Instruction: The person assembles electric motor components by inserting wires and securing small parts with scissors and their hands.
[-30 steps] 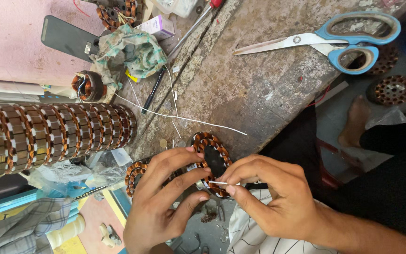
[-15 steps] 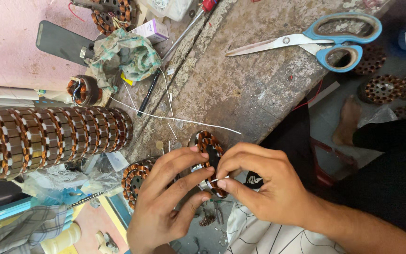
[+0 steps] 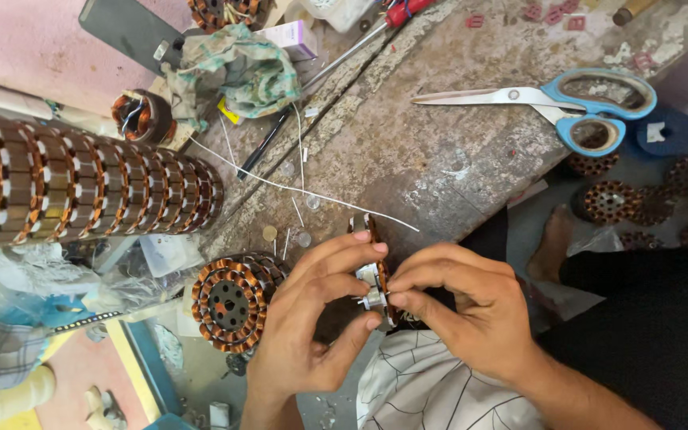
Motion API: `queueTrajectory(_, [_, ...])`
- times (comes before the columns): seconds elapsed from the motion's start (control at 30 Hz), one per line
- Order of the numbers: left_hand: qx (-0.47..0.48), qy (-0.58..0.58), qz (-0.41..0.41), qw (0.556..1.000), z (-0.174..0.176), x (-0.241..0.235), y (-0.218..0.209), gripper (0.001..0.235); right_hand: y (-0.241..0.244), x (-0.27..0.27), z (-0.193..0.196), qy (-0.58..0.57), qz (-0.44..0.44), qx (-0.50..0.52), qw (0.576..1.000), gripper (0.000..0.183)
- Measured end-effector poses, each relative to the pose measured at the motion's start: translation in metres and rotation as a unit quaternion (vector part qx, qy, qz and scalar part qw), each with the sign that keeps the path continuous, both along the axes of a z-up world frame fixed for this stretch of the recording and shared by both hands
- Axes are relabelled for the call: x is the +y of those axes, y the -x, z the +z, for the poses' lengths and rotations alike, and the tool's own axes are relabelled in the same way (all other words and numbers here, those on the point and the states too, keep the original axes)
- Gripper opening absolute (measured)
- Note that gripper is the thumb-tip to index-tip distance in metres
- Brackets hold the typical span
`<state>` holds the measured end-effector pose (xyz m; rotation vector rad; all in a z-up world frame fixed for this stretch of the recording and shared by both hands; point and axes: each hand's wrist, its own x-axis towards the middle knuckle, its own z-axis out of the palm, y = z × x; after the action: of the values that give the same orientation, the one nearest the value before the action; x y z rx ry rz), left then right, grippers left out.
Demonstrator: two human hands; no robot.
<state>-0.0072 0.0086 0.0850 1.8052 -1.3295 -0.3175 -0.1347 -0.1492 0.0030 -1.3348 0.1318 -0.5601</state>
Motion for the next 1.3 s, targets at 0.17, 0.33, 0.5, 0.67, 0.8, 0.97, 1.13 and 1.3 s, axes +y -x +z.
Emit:
queueTrajectory(0.17, [-0.001, 0.033, 0.019, 0.999, -0.004, 0.006, -0.004, 0.03, 0.0, 0.002, 0.001, -0.101, 0.014, 0.037, 0.994, 0.023])
queueTrajectory(0.33, [0.005, 0.049, 0.015, 0.999, -0.007, 0.01, -0.007, 0.03, -0.002, 0.01, 0.005, 0.001, -0.036, 0.04, 0.999, 0.015])
queueTrajectory(0.5, [0.018, 0.061, 0.01, 0.998, -0.007, 0.012, -0.008, 0.029, -0.006, 0.011, 0.012, 0.162, -0.065, 0.047, 0.984, 0.016])
queueTrajectory(0.67, [0.019, 0.073, 0.006, 0.997, -0.01, 0.013, -0.009, 0.03, -0.006, 0.008, 0.011, 0.152, -0.054, 0.062, 0.985, 0.021])
queueTrajectory(0.8, [0.021, 0.084, 0.012, 0.996, -0.01, 0.011, -0.009, 0.029, -0.005, 0.008, 0.011, 0.14, -0.067, 0.05, 0.987, 0.02])
queueTrajectory(0.97, [0.005, 0.094, 0.006, 0.996, -0.009, 0.009, -0.008, 0.025, -0.006, 0.01, 0.013, 0.185, -0.083, 0.056, 0.978, 0.017])
queueTrajectory(1.13, [-0.031, 0.109, 0.013, 0.994, -0.005, 0.003, -0.006, 0.021, -0.012, 0.009, 0.035, 0.084, -0.09, 0.038, 0.992, 0.018])
queueTrajectory(1.3, [-0.06, 0.103, 0.03, 0.992, -0.003, 0.0, -0.005, 0.021, -0.012, -0.001, 0.062, 0.261, -0.068, 0.019, 0.963, 0.037])
